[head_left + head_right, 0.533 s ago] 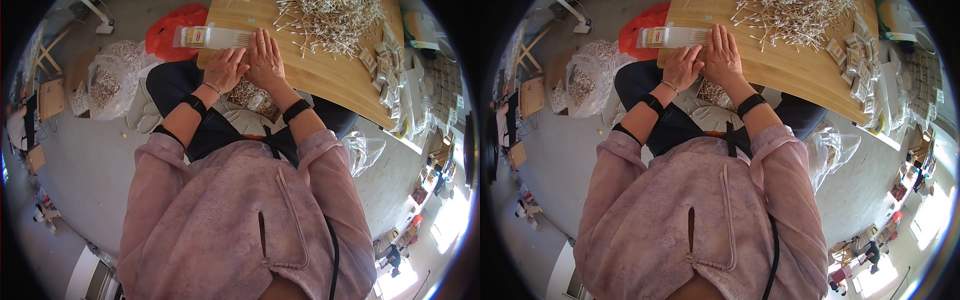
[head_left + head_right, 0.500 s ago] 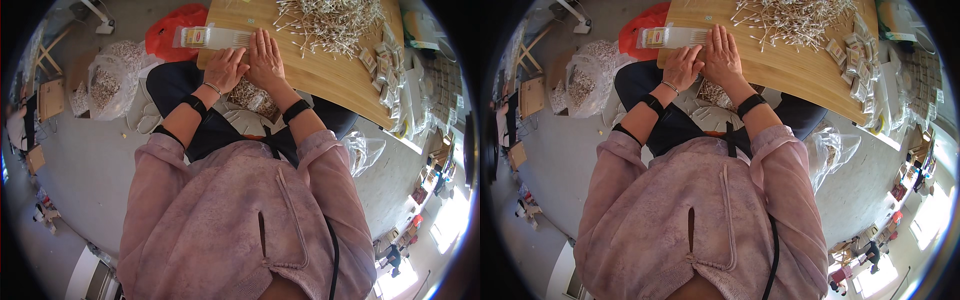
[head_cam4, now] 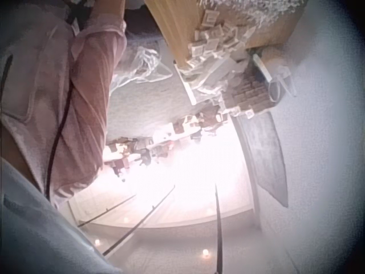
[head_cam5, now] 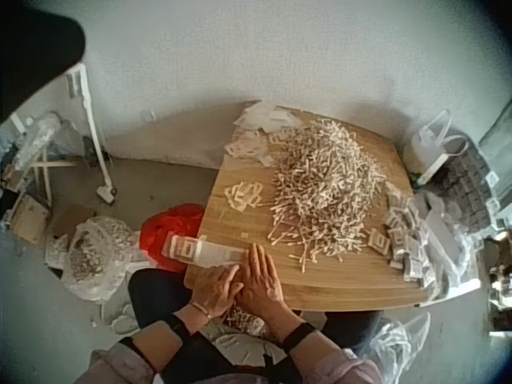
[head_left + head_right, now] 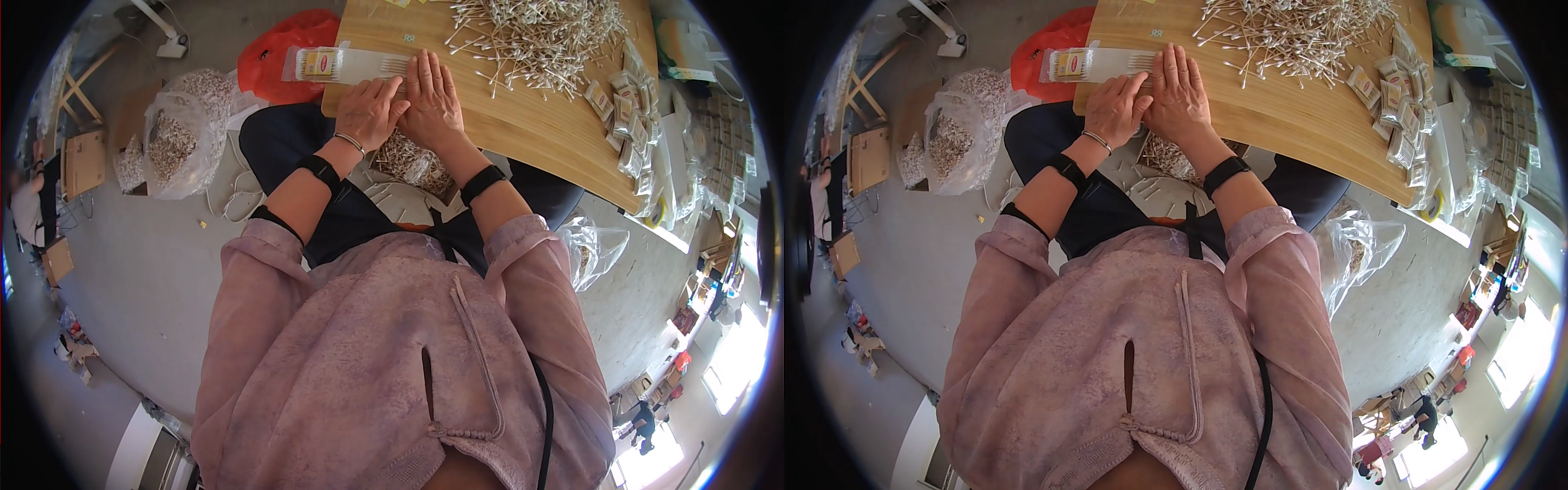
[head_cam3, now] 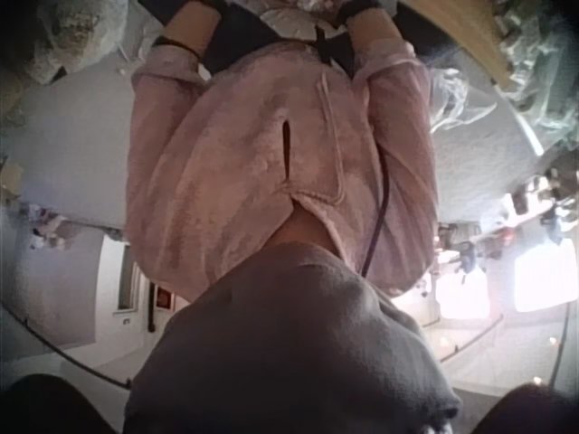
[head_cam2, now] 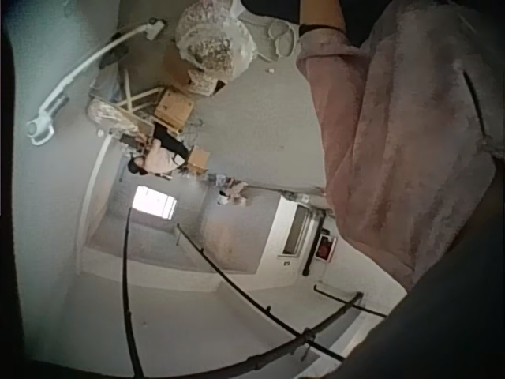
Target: The recorder is manually grouping and inserting cotton swabs into small plastic packaging sleeves at a workstation.
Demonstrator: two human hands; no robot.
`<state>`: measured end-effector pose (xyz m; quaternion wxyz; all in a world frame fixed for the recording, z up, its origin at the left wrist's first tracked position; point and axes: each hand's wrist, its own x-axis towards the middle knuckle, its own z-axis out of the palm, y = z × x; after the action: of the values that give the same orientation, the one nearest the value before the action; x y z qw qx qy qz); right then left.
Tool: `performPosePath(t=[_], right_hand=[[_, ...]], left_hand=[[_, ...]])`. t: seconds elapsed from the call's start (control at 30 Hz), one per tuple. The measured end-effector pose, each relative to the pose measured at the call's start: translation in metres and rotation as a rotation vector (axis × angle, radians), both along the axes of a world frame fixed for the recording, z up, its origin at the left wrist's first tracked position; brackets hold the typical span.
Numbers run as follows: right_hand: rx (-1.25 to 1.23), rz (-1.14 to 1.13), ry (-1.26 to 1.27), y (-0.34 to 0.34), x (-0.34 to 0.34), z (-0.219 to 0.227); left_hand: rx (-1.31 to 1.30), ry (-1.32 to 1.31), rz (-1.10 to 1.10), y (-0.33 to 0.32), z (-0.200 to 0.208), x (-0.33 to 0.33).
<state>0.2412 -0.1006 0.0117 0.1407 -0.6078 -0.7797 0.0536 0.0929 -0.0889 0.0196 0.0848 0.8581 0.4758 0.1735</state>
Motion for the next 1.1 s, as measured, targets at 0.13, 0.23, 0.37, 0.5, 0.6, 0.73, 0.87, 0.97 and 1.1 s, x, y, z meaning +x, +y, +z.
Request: performPosePath(t=[0.13,0.23,0.37,0.5,0.6,0.73,0.87,0.97,1.1], right_hand=[[-0.012,0.001,-0.025,0.0,-0.001,0.0],[-0.013,-0.001,-0.013,0.0,-0.002,0.0],[-0.006,-0.006,-0.031,0.0,-0.001,0.001],[0.002,-0.003,-0.054,0.0,-0.002,0.001],[-0.01,-0.012,-0.034,0.001,0.0,-0.002],[-0.021,-0.002,-0.031,0.001,-0.001,0.002],[-0.007,0.001,-0.039,0.0,-0.001,0.001],[0.014,-0.003,-0.038,0.0,0.001,0.0],[0.015,-0.006,-0.036,-0.002,-0.001,0.001]], left_hand=[[-0.002,-0.016,0.006,0.002,0.003,0.001],[0.023,-0.047,0.017,0.005,0.003,0.003],[-0.005,-0.027,-0.001,0.006,0.005,0.004],[-0.033,-0.031,0.005,0.006,0.007,0.004],[-0.109,-0.023,0.023,0.009,0.014,0.007],[-0.218,-0.007,0.074,0.016,0.019,0.009],[-0.148,-0.043,-0.011,0.017,0.01,0.004],[-0.151,-0.056,-0.011,0.019,0.012,0.007],[-0.243,-0.046,0.072,0.02,0.017,0.009]])
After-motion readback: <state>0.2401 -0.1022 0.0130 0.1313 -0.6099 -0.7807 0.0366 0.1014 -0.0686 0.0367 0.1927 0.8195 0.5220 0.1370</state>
